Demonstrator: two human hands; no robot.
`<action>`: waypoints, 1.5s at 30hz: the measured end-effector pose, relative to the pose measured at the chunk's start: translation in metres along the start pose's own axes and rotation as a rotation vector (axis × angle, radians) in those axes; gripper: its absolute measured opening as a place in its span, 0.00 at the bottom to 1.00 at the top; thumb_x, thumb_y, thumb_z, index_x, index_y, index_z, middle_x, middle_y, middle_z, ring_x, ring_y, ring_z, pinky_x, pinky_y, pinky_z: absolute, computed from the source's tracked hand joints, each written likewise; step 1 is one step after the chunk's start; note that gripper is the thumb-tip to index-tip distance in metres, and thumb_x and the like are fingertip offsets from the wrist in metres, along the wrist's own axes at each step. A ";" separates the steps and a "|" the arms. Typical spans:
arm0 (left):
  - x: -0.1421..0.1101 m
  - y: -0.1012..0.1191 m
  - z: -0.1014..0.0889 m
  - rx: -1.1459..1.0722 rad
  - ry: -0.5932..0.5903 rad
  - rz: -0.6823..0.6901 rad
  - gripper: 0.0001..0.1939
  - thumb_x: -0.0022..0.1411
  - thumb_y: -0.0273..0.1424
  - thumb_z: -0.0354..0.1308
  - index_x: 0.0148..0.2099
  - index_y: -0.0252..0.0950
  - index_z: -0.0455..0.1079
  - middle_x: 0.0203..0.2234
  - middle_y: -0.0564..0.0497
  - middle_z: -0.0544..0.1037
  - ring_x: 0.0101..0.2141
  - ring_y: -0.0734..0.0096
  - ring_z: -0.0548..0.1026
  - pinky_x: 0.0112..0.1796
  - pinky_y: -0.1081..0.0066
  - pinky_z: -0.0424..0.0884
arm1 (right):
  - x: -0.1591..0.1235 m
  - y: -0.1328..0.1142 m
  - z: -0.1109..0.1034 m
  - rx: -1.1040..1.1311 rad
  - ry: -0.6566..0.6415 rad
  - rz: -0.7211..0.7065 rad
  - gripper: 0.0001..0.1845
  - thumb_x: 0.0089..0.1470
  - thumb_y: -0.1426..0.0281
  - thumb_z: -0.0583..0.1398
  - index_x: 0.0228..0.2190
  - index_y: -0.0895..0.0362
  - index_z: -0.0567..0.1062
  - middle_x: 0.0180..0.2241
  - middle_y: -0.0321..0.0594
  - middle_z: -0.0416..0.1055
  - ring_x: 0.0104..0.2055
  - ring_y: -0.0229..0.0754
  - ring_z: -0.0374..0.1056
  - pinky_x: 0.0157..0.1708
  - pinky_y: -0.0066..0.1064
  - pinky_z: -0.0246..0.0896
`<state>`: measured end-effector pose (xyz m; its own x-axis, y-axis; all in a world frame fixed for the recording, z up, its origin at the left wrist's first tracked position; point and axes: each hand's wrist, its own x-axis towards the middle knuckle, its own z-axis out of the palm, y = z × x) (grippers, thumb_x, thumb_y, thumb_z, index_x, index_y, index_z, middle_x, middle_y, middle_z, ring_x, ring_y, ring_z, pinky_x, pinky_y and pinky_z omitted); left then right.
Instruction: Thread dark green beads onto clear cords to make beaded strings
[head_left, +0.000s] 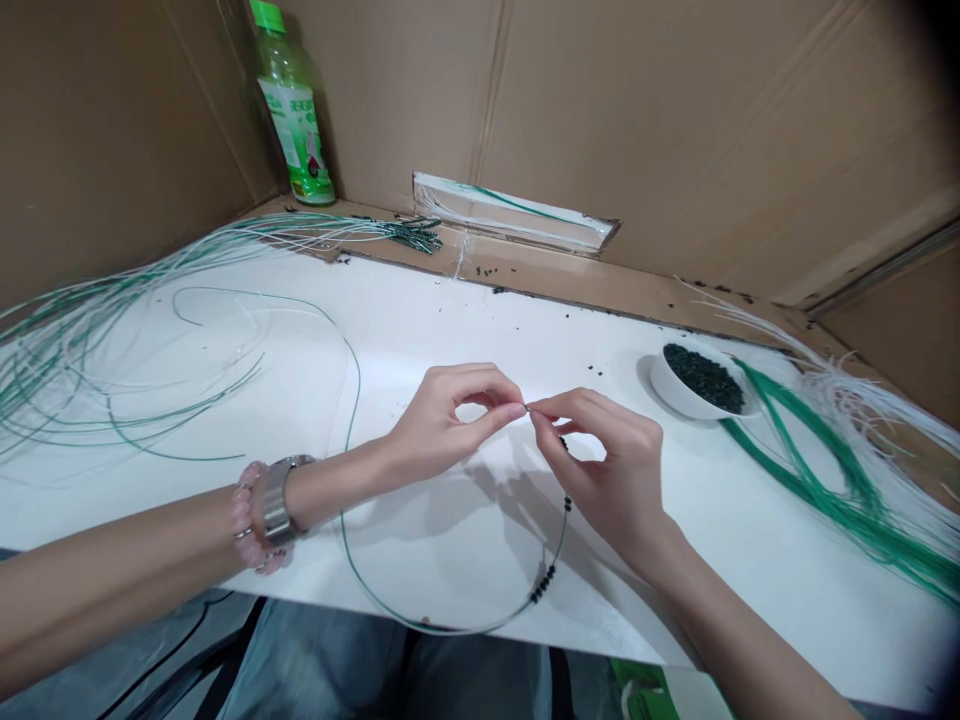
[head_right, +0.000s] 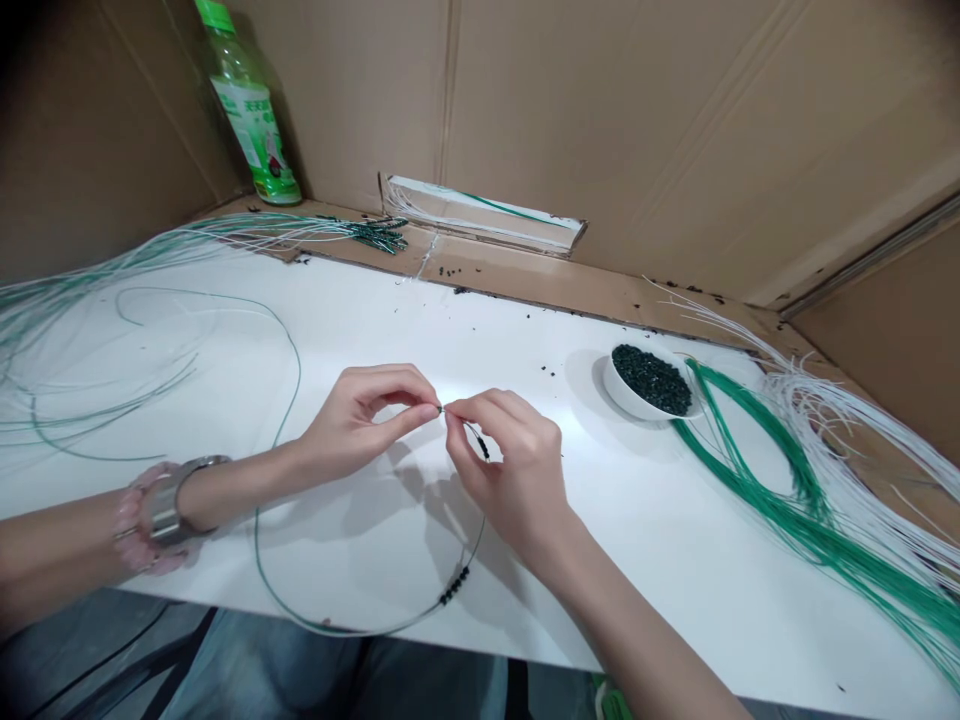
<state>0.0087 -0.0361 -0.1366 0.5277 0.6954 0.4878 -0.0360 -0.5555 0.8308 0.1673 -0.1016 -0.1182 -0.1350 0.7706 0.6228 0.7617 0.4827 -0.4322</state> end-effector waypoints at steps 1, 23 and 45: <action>0.000 -0.001 -0.001 0.048 -0.020 0.044 0.04 0.59 0.26 0.56 0.31 0.32 0.70 0.26 0.51 0.73 0.28 0.77 0.70 0.31 0.76 0.67 | 0.000 0.000 0.000 -0.058 -0.004 -0.045 0.07 0.51 0.78 0.57 0.26 0.58 0.74 0.25 0.36 0.73 0.26 0.35 0.66 0.26 0.27 0.63; 0.001 -0.005 -0.007 0.198 -0.047 0.235 0.04 0.61 0.26 0.54 0.34 0.33 0.70 0.27 0.50 0.74 0.28 0.77 0.71 0.32 0.76 0.68 | 0.002 0.003 -0.005 -0.140 -0.028 -0.184 0.07 0.53 0.80 0.54 0.28 0.58 0.68 0.25 0.39 0.68 0.29 0.38 0.61 0.30 0.31 0.58; 0.000 -0.007 -0.006 0.220 -0.065 0.268 0.05 0.62 0.26 0.53 0.34 0.34 0.69 0.26 0.50 0.74 0.28 0.76 0.71 0.32 0.75 0.69 | 0.001 0.004 -0.003 -0.145 -0.085 -0.191 0.07 0.54 0.80 0.53 0.29 0.57 0.68 0.25 0.39 0.67 0.29 0.39 0.60 0.30 0.31 0.58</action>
<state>0.0037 -0.0290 -0.1405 0.5777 0.4845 0.6569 -0.0012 -0.8042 0.5943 0.1725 -0.0999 -0.1173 -0.3332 0.7066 0.6242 0.7997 0.5625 -0.2099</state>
